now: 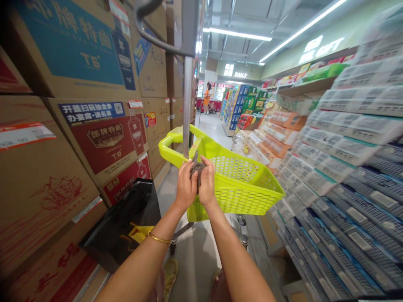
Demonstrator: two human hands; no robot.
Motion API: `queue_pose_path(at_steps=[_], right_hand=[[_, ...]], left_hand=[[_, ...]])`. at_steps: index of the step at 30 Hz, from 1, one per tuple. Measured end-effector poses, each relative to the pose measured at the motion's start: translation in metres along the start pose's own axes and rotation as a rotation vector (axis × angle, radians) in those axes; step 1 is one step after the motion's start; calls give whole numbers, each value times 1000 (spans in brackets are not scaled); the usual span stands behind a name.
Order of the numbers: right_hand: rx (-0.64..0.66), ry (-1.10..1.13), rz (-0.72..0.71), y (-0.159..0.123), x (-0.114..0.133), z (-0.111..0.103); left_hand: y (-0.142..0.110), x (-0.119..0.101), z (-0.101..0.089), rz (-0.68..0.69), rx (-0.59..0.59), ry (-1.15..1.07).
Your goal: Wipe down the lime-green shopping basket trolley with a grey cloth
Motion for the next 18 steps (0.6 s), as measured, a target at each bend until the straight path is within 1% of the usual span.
queue_pose_path(at_steps=[2,5,6,8,11,14,16,18], right_hand=[[-131,-150,-54,3,19,-13],[-341,-416,-217,4,53,-33],[-381,-496,-270,4,63,-37],[-402,-630,-357,4,75,-40],[-373,-729,-419,7,77,-42],[-302,-695,-377,11,65,-43],[-204,-612,-336,13,53,-41],[-50,-523,-337,12,42,-34]], left_hand=[[0,-2,0,23,-25,24],[1,-2,1,32,-26,54],[1,-2,2,24,-20,59],[1,0,4,5,-6,66],[1,1,5,-6,7,79],[2,1,4,-13,12,89],[3,-1,2,-14,24,95],[6,-3,1,-9,41,95]])
Point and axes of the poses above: each hand's wrist, its own y-axis towards the middle knuckle, its own z-axis out of the palm, x = y × z, the point moved 6 cm from there along y, towards the middle knuckle, and after that the axes turned 9 degrees about x, right-handed, at the moved point
